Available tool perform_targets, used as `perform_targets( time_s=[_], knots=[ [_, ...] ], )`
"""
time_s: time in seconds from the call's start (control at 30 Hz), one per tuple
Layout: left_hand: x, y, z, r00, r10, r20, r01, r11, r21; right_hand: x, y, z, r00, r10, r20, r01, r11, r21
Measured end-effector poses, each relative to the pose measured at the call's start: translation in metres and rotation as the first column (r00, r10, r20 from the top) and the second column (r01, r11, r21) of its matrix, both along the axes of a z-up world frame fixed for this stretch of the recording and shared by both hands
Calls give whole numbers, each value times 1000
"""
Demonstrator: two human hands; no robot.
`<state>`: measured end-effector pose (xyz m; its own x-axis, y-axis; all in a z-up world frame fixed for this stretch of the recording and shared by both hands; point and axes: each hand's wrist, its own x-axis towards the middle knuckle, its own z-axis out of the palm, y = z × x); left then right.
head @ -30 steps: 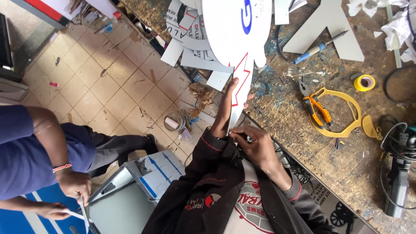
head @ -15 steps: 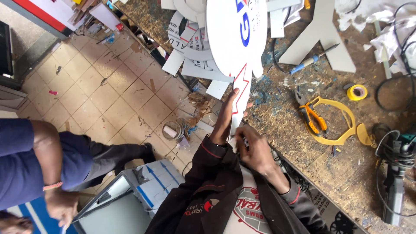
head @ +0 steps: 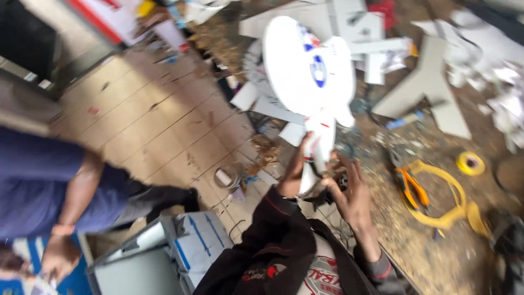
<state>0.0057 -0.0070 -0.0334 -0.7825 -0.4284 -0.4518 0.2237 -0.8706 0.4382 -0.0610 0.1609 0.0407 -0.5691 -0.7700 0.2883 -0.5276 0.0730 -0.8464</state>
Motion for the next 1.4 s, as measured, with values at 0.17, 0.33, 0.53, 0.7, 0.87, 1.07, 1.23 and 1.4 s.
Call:
perform_targets(
  time_s=[0.17,0.33,0.53,0.7,0.87,1.07,1.23,1.4],
  knots=[
    [-39,-22,-33,985,-22,170,61,971,-230,-15,-10,-38,985,29,-169,-10,994,112],
    [9,-9,-29,963,1,-271,-268,-131,-954,-23,-16,-21,952,184,-246,-184,983,24],
    [28,2,161,975,-171,140,205,461,-863,-35,-20,-59,963,-105,-249,83,992,-97],
    [25,-4,137,979,-202,37,109,356,-928,-36,-40,-2,940,-195,-281,142,970,-198],
    [39,1,56,979,-113,-171,-141,236,-961,-5,-37,52,991,-107,-82,90,979,-183],
    [61,4,91,958,74,-277,-285,158,-945,12,-41,81,942,114,316,-38,971,-235],
    [50,35,164,843,423,-333,-225,-285,-932,5,-43,82,926,175,335,-63,946,-319],
    [44,44,176,843,447,-300,-165,-315,-934,-18,-47,73,942,198,270,-96,933,-348]
  ],
)
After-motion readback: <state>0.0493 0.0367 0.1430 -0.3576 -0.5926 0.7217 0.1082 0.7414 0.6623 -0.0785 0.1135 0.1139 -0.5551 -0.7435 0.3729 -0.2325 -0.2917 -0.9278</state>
